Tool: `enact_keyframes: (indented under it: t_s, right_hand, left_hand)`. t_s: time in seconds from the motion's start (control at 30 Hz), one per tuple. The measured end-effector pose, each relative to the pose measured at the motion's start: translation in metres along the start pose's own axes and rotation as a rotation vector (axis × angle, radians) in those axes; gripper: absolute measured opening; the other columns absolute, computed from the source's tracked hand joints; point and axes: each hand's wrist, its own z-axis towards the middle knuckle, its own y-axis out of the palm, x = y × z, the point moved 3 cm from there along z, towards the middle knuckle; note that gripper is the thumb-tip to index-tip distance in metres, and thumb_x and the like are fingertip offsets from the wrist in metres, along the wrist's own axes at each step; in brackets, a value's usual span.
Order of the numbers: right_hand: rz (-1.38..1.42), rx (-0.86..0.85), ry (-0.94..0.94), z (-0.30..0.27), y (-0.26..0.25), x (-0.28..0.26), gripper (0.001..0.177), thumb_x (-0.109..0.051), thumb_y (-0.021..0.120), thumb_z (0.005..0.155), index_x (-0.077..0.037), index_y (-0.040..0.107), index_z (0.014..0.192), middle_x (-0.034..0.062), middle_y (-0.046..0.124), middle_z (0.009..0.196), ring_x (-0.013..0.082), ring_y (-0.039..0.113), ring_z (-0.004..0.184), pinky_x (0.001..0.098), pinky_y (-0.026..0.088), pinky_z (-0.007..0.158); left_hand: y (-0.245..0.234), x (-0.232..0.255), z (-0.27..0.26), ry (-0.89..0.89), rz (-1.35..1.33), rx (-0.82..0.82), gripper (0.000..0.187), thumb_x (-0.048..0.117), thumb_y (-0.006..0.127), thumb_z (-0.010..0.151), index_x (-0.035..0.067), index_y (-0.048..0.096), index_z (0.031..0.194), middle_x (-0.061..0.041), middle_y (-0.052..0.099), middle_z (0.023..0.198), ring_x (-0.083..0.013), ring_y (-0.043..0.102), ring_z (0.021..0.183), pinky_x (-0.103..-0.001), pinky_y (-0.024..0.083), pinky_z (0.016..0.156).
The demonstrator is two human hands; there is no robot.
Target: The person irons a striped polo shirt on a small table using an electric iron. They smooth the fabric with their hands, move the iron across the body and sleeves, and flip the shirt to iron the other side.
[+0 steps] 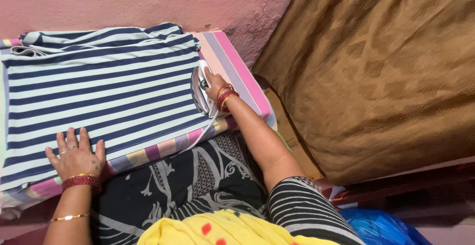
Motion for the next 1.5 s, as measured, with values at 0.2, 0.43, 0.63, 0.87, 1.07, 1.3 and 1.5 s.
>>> enact_keyframes:
  t_s: [0.2,0.43,0.63,0.87,1.07,1.3,1.5]
  right_hand:
    - [0.011,0.033,-0.049,0.025,0.011,0.011,0.089,-0.009,0.067,0.082,-0.018,0.027,0.161,0.0305,0.061,0.127,0.0412,0.064,0.118,0.0422,0.05,0.105]
    - [-0.123,-0.06,-0.174,0.07,0.007,0.001,0.093,-0.007,0.064,0.08,-0.017,0.021,0.162,0.0333,0.058,0.126,0.0441,0.064,0.116,0.0441,0.053,0.1]
    - [-0.203,-0.17,-0.244,0.074,0.001,-0.004,0.097,-0.01,0.065,0.083,-0.02,0.012,0.164,0.0318,0.059,0.123,0.0432,0.065,0.111,0.0459,0.053,0.097]
    - [-0.087,-0.134,-0.248,0.073,0.002,-0.003,0.1,-0.007,0.064,0.081,-0.023,0.012,0.165,0.0281,0.062,0.124,0.0402,0.067,0.112,0.0433,0.053,0.101]
    - [-0.213,-0.158,-0.194,0.053,-0.011,-0.017,0.099,-0.014,0.069,0.085,-0.025,0.008,0.163,0.0283,0.06,0.125,0.0405,0.065,0.112,0.0463,0.053,0.097]
    - [-0.226,-0.219,-0.197,0.021,-0.022,-0.008,0.101,-0.014,0.069,0.085,-0.021,0.006,0.164,0.028,0.067,0.116,0.039,0.068,0.109,0.0461,0.055,0.096]
    - [-0.236,-0.222,-0.215,0.003,-0.027,-0.004,0.101,-0.014,0.069,0.084,-0.023,0.007,0.163,0.0291,0.066,0.116,0.041,0.068,0.107,0.0477,0.055,0.094]
  left_hand:
    - [-0.028,0.072,0.007,0.177,-0.204,-0.024,0.043,0.024,0.07,0.091,0.013,0.067,0.132,-0.013,0.058,0.149,-0.0332,0.051,0.14,-0.057,0.034,0.12]
    - [-0.031,0.237,-0.008,0.593,-0.693,-0.114,0.023,0.004,0.062,0.082,0.009,0.073,0.102,-0.011,0.072,0.109,-0.0334,0.067,0.105,-0.044,0.053,0.092]
    - [-0.017,0.328,0.025,0.538,-0.668,-0.192,0.026,0.011,0.065,0.084,0.011,0.074,0.108,-0.012,0.07,0.106,-0.0342,0.067,0.098,-0.046,0.055,0.082]
    - [0.002,0.36,0.02,0.579,-0.511,-0.157,0.013,0.017,0.062,0.083,0.009,0.071,0.09,-0.014,0.067,0.099,-0.0338,0.068,0.09,-0.046,0.056,0.074]
    - [0.033,0.371,0.014,0.598,-0.451,-0.121,0.01,0.011,0.057,0.087,0.005,0.066,0.085,-0.016,0.067,0.094,-0.0351,0.069,0.087,-0.046,0.056,0.072]
    - [0.012,0.334,-0.018,0.808,-0.545,-0.308,0.009,0.013,0.062,0.084,0.007,0.069,0.083,-0.016,0.068,0.087,-0.0372,0.068,0.086,-0.049,0.054,0.077]
    - [-0.056,0.253,-0.034,0.759,-0.647,-0.214,0.012,0.013,0.069,0.082,0.004,0.069,0.089,-0.016,0.069,0.089,-0.0389,0.066,0.086,-0.049,0.054,0.078]
